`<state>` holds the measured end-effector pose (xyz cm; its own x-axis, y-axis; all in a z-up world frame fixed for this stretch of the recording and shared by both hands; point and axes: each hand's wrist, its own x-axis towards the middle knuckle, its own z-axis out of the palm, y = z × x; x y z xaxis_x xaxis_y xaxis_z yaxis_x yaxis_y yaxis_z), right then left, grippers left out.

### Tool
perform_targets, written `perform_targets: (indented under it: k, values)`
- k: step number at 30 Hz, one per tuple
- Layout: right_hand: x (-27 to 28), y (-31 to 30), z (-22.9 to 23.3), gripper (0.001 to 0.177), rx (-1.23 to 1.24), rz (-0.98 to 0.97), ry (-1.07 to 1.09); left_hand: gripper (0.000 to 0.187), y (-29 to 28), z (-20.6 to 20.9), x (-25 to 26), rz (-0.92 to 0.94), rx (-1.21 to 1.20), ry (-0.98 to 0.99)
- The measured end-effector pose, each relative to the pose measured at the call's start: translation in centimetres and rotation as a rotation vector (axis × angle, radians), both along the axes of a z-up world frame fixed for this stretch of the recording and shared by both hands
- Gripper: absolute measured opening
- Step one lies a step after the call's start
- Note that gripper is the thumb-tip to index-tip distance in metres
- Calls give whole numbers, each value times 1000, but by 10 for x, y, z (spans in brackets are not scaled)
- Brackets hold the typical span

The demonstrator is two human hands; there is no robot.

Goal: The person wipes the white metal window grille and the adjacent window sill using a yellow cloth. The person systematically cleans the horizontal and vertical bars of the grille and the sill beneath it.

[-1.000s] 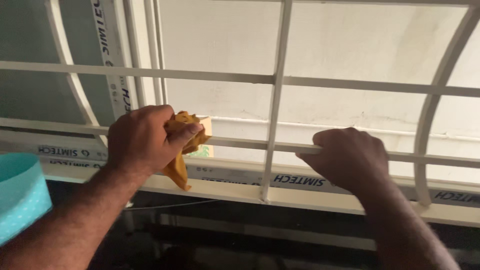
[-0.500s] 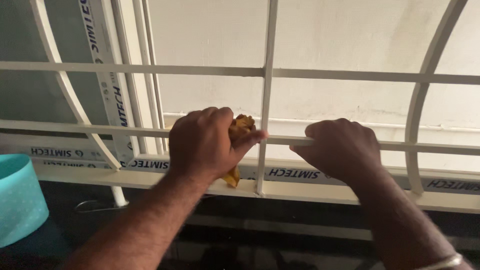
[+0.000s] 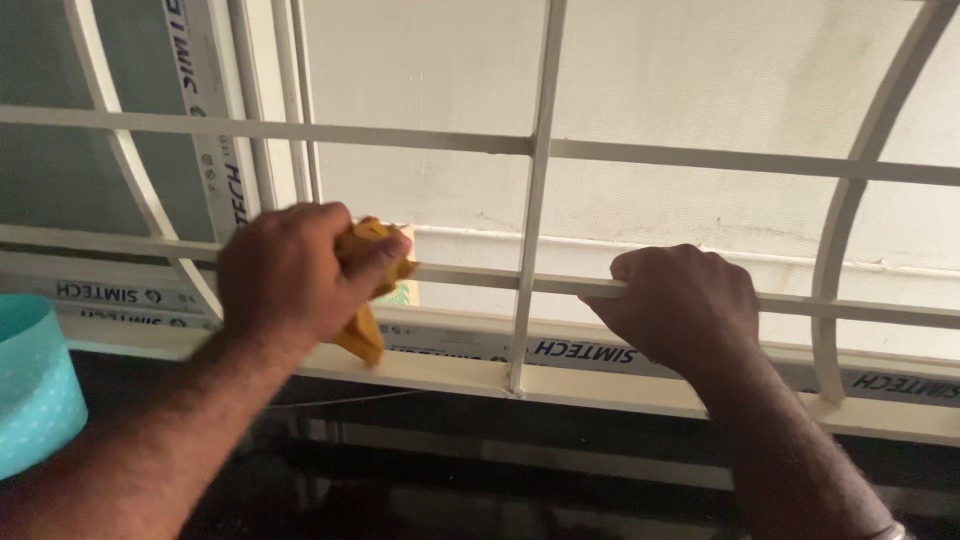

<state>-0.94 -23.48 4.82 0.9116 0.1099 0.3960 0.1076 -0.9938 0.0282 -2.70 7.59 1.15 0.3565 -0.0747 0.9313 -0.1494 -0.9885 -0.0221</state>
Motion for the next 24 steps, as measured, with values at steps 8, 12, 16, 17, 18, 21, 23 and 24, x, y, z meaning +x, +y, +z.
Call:
perform_targets:
  k: [8,12,16,17,18,21,23,24]
  values:
    - [2,0,-2,44,-31,-14,38,71,-74,-11,21,-224,92,-142]
    - [4,-2,-3,43,-15,8,34,71,-49,-13,27,-242,160,-157]
    - [4,-3,-2,42,-18,21,13,68,-14,-3,9,-167,155,-131]
    - [4,-3,-3,43,-18,29,-1,68,-9,-2,5,-148,142,-121]
    - [3,-3,-4,44,-25,27,-9,67,-6,-2,1,-129,128,-110]
    - [3,-3,-5,44,-29,36,-45,68,-5,1,-3,-83,21,-50]
    - [4,-4,-5,41,-15,55,-75,66,-7,2,-1,-85,-55,-4]
    - [5,-5,-5,40,-19,58,-76,65,-8,2,0,-98,-85,19]
